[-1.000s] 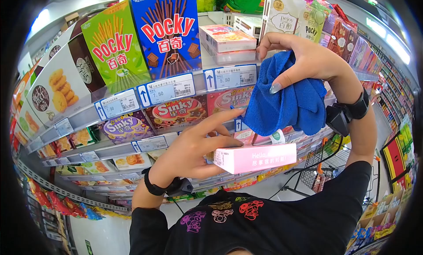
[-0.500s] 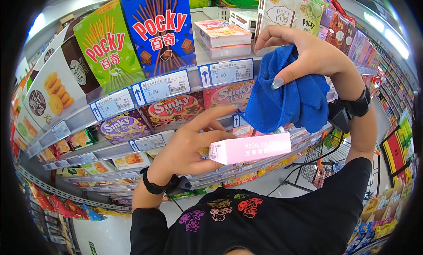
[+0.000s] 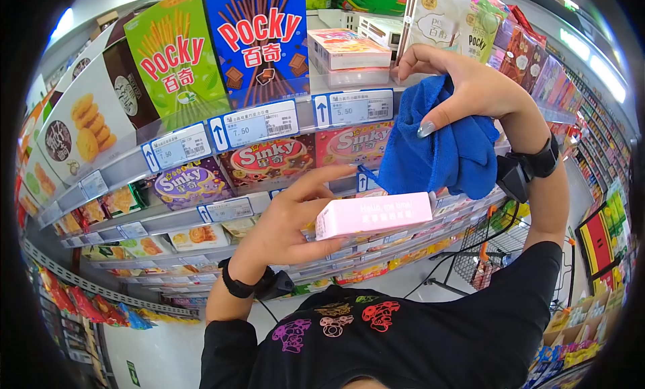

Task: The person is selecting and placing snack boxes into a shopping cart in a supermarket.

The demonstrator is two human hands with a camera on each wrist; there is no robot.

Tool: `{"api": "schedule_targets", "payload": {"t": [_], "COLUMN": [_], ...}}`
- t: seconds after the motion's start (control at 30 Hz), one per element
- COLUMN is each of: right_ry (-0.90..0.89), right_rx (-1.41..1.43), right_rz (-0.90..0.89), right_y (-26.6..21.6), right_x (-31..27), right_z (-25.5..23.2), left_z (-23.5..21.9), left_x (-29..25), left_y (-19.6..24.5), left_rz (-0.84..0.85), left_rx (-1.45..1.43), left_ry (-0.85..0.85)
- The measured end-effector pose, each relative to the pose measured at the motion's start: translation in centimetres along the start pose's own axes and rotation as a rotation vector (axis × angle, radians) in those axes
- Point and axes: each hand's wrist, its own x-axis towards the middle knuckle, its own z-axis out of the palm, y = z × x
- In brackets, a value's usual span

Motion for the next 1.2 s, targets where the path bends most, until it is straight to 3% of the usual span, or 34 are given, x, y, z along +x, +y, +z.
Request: {"api": "schedule_targets", "payload": {"t": [0.2,0.3,0.4,0.5,0.53,0.57,0.63,0.7,0.77,0.93,1.03,1.17,1.2], "right_ry": [-0.014,0.171,0.445,0.866,0.961,1.051,1.187,1.108,0.951,0.6,0.497,0.696,0.788], "right_rx": [-0.01,-0.079,0.054,0.202,0.084,-0.043,-0.008,-0.118,-0.242,-0.439,-0.521,-0.532,-0.553], "right_rz": [-0.079,-0.247,-0.397,-0.517,-0.534,-0.544,-0.486,-0.375,-0.321,-0.057,-0.101,0.124,0.18], "right_y": [0.4,-0.5,-0.8,0.9,1.4,1.9,2.2,1.5,2.7,3.2,4.5,5.4,5.5], "right_x": [-0.4,-3.0,-6.9,-11.7,-12.9,-13.6,-13.1,-11.8,-12.0,-15.1,-18.2,-23.6,-24.8], "right_z": [-0.7,-1.8,0.8,7.9,10.4,12.9,18.2,20.9,23.4,26.8,28.6,28.2,27.7], "left_z": [0.0,0.2,1.3,3.5,4.3,5.7,6.7,7.9,9.2,15.8,18.8,21.5,22.5], "left_x": [-0.5,-1.7,-4.6,-7.7,-8.8,-9.3,-9.7,-9.9,-11.4,-11.6,-10.1,-6.9,-6.0], "left_y": [-0.5,-0.3,-0.9,-2.4,-3.8,-3.8,-4.3,-5.0,-6.7,-7.9,-7.1,-5.4,-4.2], "left_rz": [0.002,-0.115,-0.284,-0.4,-0.421,-0.494,-0.542,-0.6,-0.683,-0.73,-0.733,-0.619,-0.629], "left_rx": [0.056,-0.022,-0.223,-0.474,-0.556,-0.642,-0.752,-0.876,-0.71,-0.744,-0.653,-0.418,-0.506], "left_ry": [0.014,0.062,0.158,0.275,0.274,0.389,0.311,0.175,-0.001,-0.042,-0.056,-0.394,-0.404]}}
